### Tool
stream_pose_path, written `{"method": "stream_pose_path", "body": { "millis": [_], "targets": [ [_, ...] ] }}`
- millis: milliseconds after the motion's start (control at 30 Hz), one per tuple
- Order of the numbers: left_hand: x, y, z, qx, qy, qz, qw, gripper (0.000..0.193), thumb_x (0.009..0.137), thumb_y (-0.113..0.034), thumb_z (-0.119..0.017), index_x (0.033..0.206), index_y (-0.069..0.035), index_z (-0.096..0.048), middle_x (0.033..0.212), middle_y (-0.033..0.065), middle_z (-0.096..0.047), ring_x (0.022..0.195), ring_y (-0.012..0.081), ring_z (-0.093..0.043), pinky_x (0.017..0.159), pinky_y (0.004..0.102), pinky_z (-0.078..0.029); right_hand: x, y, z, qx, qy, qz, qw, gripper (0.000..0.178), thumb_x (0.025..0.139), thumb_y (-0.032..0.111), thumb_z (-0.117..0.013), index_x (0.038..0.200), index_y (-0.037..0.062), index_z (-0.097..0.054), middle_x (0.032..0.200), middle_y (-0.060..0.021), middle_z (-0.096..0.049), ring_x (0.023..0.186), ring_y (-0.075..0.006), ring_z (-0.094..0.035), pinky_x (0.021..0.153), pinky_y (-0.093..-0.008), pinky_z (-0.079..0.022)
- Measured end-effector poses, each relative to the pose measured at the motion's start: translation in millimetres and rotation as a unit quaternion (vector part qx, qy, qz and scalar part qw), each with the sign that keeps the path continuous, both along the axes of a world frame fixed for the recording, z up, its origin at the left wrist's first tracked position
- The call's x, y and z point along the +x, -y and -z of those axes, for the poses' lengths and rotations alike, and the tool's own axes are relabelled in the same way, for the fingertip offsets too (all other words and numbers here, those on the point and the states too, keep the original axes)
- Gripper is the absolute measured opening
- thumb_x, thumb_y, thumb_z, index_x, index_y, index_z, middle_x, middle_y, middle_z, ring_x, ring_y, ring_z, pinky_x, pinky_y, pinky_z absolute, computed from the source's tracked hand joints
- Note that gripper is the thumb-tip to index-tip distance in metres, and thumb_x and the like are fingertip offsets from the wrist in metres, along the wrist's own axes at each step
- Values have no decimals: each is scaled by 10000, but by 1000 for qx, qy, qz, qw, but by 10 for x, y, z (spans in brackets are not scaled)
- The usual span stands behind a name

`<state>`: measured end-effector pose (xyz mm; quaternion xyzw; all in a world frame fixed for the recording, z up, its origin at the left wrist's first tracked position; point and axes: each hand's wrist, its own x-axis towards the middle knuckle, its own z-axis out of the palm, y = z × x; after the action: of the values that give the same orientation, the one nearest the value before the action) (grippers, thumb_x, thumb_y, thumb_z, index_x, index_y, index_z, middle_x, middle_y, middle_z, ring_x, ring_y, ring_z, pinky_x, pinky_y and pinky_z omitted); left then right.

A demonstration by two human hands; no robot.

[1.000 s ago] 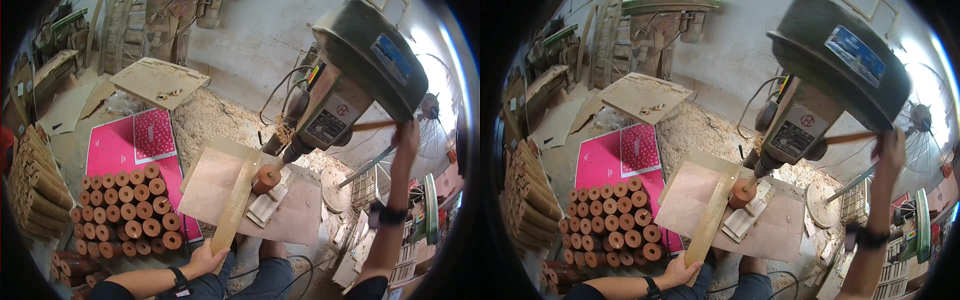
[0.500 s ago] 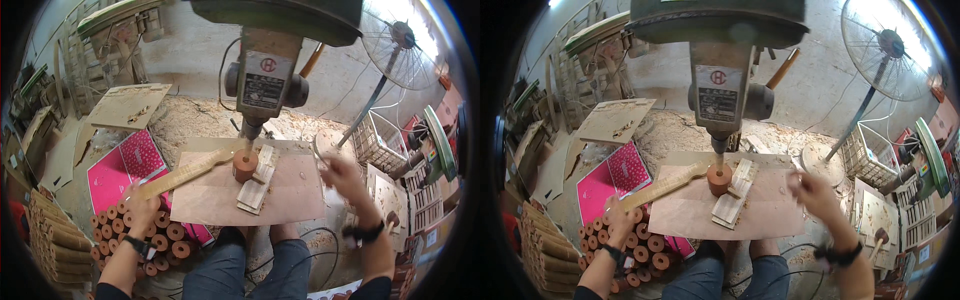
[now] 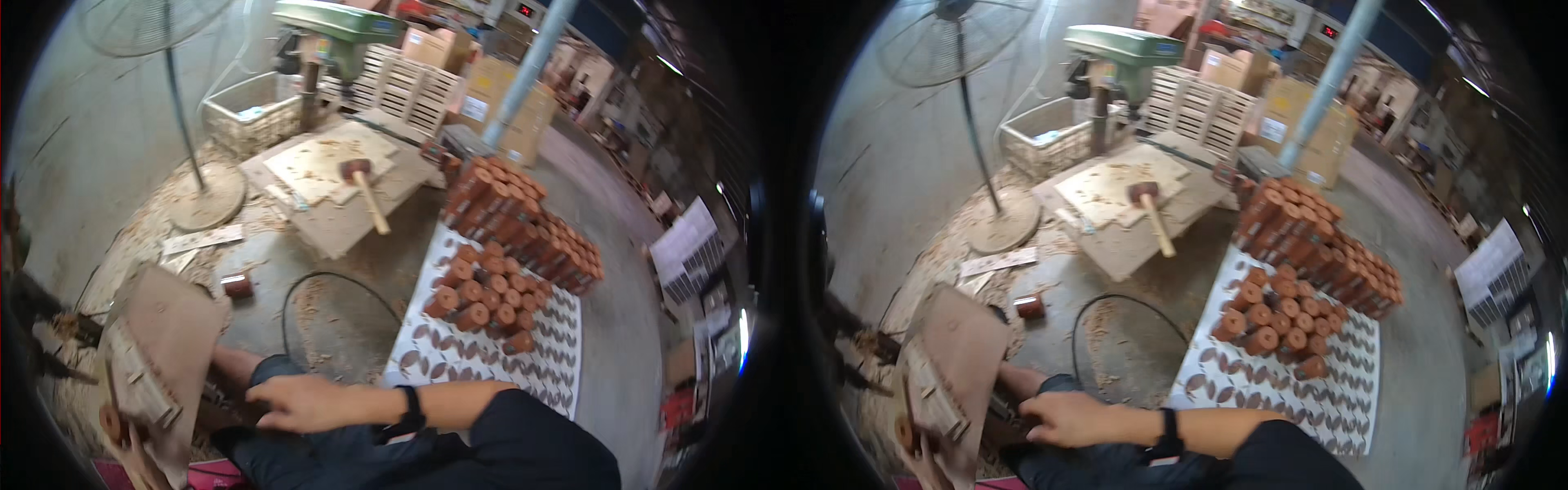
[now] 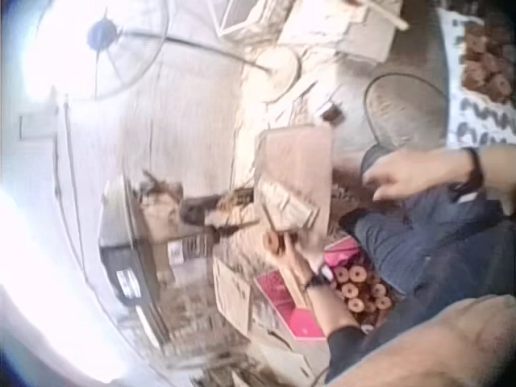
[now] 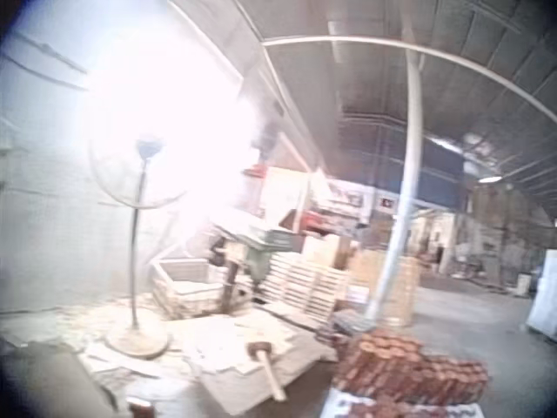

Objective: Using a drill press to drill holes into cylindrical wooden pieces in a workshop.

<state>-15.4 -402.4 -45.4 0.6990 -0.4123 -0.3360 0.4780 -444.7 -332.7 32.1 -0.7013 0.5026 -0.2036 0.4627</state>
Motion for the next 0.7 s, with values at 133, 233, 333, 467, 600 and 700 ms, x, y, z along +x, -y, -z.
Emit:
{"method": "stream_pose_path", "body": {
  "millis": [133,233,333,467,600,700],
  "targets": [
    [-587,-916,-400,61,202,61,976,667,804,-179,-753,1337,73,-443,1320,224,-511,1180,303,-527,960,417,-508,314,-140,49,-38,44,-60,996,887,759,365,-745,1461,114,-266,1163,-211,-464,1043,-431,-565,842,-473,-487],
    [-1508,-1213,-323,-69,-73,254,962,635,812,-184,-735,1339,15,-443,1303,208,-462,1176,265,-502,940,388,-487,285,-343,-8,-67,74,-40,994,961,662,398,-792,1443,120,-306,1160,-203,-484,1049,-435,-556,869,-483,-485],
    [-2363,-1303,-368,-172,216,437,856,752,647,-129,-846,1291,21,-488,1214,189,-543,1085,297,-552,880,379,-471,-136,-562,53,-23,-8,15,1000,944,640,360,-812,1419,109,-342,1229,-212,-489,1075,-426,-560,881,-463,-496],
    [-2653,-1207,-525,-157,295,479,812,809,626,-99,-836,1350,-19,-482,1189,154,-551,1017,308,-532,877,382,-457,-1486,-1057,658,19,82,309,947,493,758,132,-775,1128,13,-473,1127,-109,-675,996,-200,-683,863,-308,-531],
    [-2050,-1229,-533,-54,233,365,899,710,728,13,-724,1382,-22,-450,1206,148,-545,1055,256,-567,892,341,-466,-2904,-1979,1681,-84,-327,548,766,483,616,329,-847,926,18,-647,838,-105,-698,680,-232,-659,662,-304,-526],
    [-1346,-1412,-568,135,215,241,937,597,816,-82,-690,1365,-9,-467,1201,173,-586,1058,227,-590,854,309,-503,-3627,-2638,2374,27,-187,689,700,287,563,282,-827,699,79,-676,723,-117,-663,609,-256,-616,581,-378,-508]
  ]
}}
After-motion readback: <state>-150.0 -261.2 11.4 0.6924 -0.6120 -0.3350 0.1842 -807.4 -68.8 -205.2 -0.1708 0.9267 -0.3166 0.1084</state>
